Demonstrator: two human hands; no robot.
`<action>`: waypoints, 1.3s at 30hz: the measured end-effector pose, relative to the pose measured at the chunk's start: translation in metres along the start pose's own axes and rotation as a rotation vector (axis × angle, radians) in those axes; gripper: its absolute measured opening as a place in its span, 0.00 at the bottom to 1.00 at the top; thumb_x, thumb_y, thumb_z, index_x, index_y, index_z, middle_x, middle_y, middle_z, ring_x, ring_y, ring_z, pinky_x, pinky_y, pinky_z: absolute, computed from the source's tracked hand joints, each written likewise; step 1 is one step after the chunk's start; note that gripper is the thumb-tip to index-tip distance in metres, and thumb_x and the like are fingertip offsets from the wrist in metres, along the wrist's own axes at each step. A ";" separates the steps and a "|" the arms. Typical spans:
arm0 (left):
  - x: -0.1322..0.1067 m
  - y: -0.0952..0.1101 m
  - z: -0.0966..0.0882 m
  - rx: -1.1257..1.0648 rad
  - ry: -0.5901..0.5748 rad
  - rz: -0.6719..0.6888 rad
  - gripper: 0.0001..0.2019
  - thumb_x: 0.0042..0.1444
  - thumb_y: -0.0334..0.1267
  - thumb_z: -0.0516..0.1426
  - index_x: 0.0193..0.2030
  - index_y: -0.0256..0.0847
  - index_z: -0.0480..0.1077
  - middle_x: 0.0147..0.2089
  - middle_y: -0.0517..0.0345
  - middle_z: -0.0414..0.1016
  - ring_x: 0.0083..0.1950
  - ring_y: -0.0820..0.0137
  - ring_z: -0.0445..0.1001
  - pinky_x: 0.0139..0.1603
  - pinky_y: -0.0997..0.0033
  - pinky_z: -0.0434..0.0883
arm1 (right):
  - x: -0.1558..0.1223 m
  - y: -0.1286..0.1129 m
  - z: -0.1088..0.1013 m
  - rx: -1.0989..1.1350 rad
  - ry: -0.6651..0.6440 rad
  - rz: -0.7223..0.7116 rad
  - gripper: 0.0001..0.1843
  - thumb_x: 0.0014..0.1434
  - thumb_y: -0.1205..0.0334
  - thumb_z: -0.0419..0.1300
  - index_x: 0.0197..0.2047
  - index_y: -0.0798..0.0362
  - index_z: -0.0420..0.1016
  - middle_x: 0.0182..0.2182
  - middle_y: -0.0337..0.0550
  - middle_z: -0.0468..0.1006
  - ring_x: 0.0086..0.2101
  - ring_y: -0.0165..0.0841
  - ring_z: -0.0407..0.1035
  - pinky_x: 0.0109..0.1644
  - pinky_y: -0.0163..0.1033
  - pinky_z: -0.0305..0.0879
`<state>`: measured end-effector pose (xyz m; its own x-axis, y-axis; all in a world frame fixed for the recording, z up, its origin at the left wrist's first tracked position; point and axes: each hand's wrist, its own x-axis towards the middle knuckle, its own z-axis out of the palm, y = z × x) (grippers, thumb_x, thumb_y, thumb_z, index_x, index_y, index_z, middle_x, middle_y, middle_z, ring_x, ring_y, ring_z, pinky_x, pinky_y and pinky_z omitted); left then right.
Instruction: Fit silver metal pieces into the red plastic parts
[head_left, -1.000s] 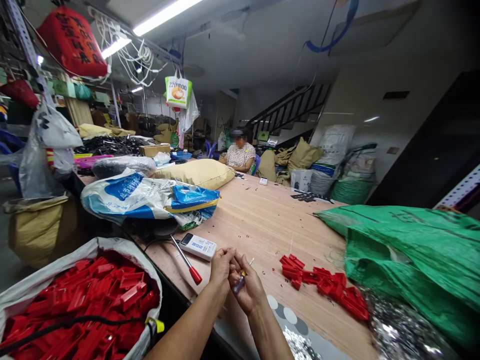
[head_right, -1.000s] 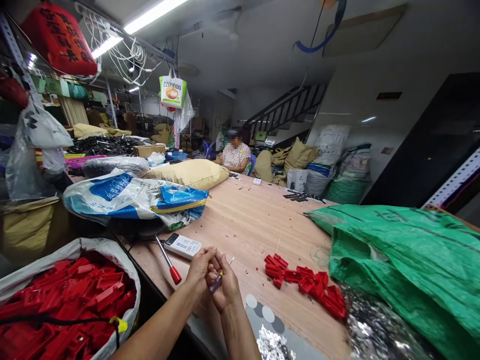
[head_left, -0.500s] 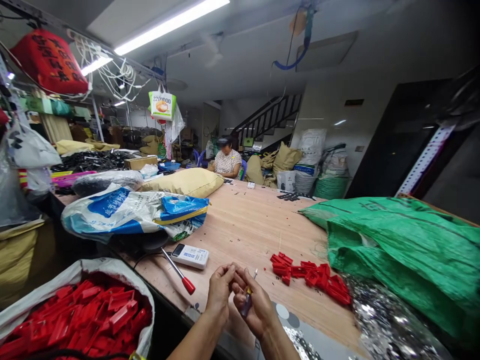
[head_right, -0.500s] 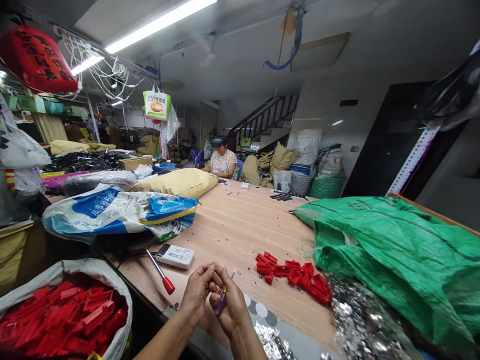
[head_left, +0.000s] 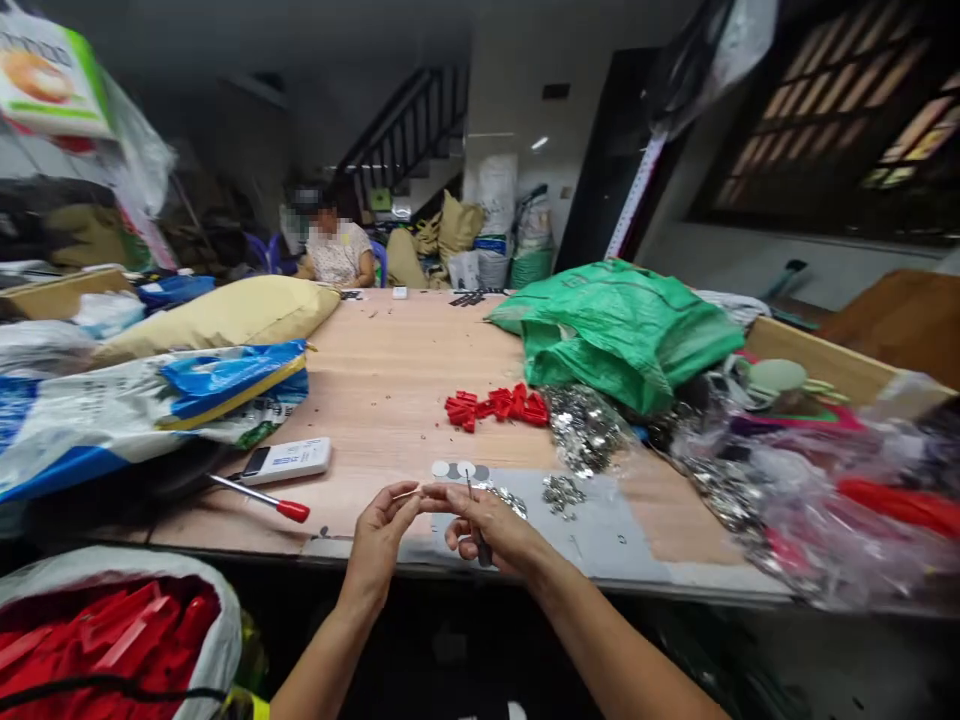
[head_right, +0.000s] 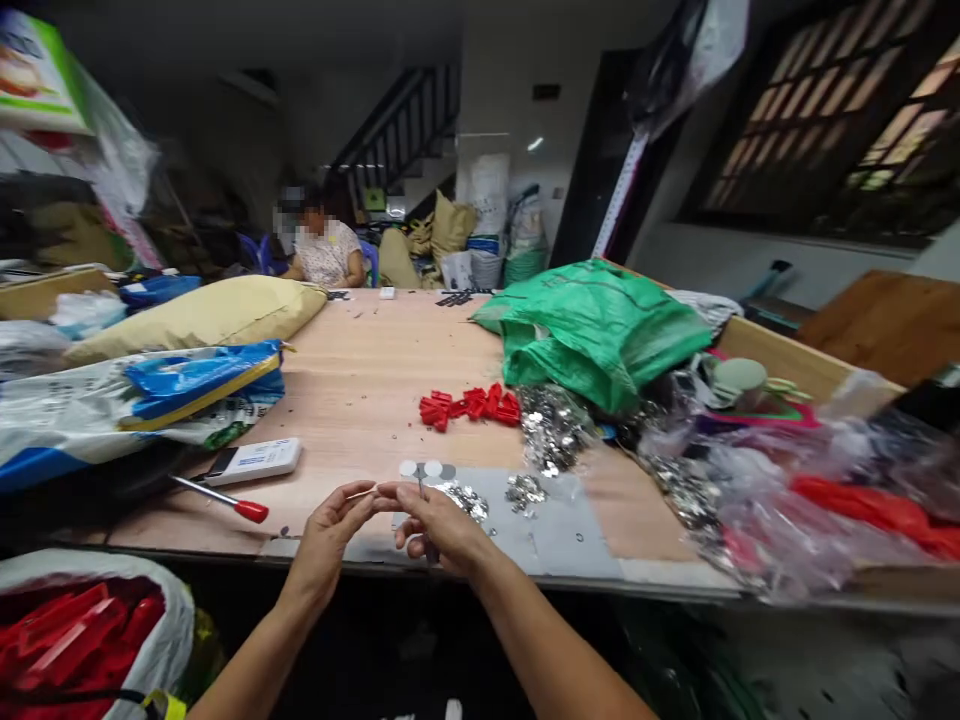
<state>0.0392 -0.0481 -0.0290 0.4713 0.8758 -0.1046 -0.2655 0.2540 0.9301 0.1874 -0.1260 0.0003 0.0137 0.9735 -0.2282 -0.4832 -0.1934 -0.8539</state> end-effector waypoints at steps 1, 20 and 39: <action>-0.004 -0.003 -0.002 0.046 0.011 -0.009 0.17 0.47 0.42 0.65 0.43 0.38 0.73 0.41 0.52 0.81 0.46 0.64 0.77 0.53 0.65 0.67 | -0.009 -0.001 -0.011 -0.040 0.046 -0.008 0.17 0.58 0.53 0.61 0.47 0.54 0.76 0.45 0.52 0.78 0.20 0.20 0.67 0.15 0.22 0.50; -0.061 -0.044 -0.002 0.309 0.097 0.066 0.14 0.44 0.48 0.65 0.35 0.41 0.77 0.34 0.54 0.80 0.39 0.61 0.79 0.43 0.71 0.74 | 0.049 -0.086 -0.153 -1.694 0.805 0.036 0.14 0.63 0.66 0.52 0.51 0.55 0.71 0.52 0.54 0.70 0.49 0.42 0.67 0.51 0.47 0.61; 0.052 -0.038 0.055 0.902 -0.016 0.527 0.33 0.51 0.39 0.61 0.64 0.47 0.57 0.68 0.45 0.54 0.69 0.57 0.52 0.66 0.52 0.53 | 0.104 -0.115 -0.174 -1.648 0.822 0.176 0.36 0.59 0.46 0.55 0.67 0.50 0.52 0.55 0.59 0.66 0.52 0.45 0.65 0.51 0.43 0.58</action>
<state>0.1200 -0.0345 -0.0507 0.4911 0.7794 0.3891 0.2827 -0.5651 0.7751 0.3968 -0.0240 -0.0065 0.6785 0.7317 -0.0651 0.7058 -0.6739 -0.2186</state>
